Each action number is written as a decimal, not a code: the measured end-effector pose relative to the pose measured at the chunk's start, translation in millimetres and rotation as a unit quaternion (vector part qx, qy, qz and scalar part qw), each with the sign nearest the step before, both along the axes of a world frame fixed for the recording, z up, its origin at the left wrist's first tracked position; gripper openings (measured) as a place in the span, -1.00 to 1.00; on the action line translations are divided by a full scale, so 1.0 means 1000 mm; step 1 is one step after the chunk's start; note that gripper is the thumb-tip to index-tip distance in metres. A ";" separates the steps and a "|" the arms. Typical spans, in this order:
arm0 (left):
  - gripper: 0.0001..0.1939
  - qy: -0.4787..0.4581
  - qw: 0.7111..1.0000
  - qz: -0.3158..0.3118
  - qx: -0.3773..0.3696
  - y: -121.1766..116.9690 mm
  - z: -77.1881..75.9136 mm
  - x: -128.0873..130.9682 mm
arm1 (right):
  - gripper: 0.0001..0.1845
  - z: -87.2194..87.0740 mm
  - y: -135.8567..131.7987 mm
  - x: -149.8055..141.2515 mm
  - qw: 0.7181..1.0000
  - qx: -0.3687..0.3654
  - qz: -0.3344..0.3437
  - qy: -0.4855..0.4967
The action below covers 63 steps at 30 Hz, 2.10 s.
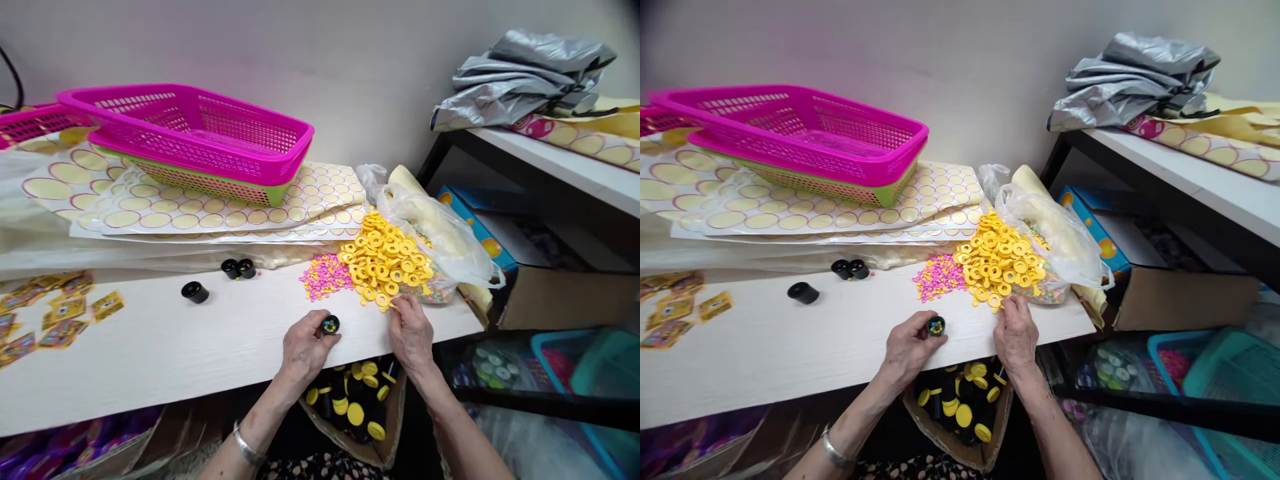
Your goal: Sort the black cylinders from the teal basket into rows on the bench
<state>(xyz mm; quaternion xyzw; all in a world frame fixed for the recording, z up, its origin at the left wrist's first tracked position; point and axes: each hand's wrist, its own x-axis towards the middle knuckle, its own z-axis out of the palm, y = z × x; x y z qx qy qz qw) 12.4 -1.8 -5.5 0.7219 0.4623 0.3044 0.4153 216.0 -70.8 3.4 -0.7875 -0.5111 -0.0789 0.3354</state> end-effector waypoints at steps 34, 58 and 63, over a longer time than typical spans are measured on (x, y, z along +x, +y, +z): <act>-0.58 -0.180 0.982 0.030 -0.050 0.013 0.011 -0.015 | -0.86 -0.011 -0.037 0.016 0.984 -0.048 0.170 -0.017; -0.88 0.031 0.996 0.013 0.084 0.051 0.012 -0.001 | -0.74 -0.006 -0.038 0.033 0.986 -0.148 0.041 0.058; -0.83 -0.056 0.997 0.047 -0.007 0.037 0.021 -0.014 | -0.68 -0.010 -0.041 0.035 0.991 -0.111 0.029 0.074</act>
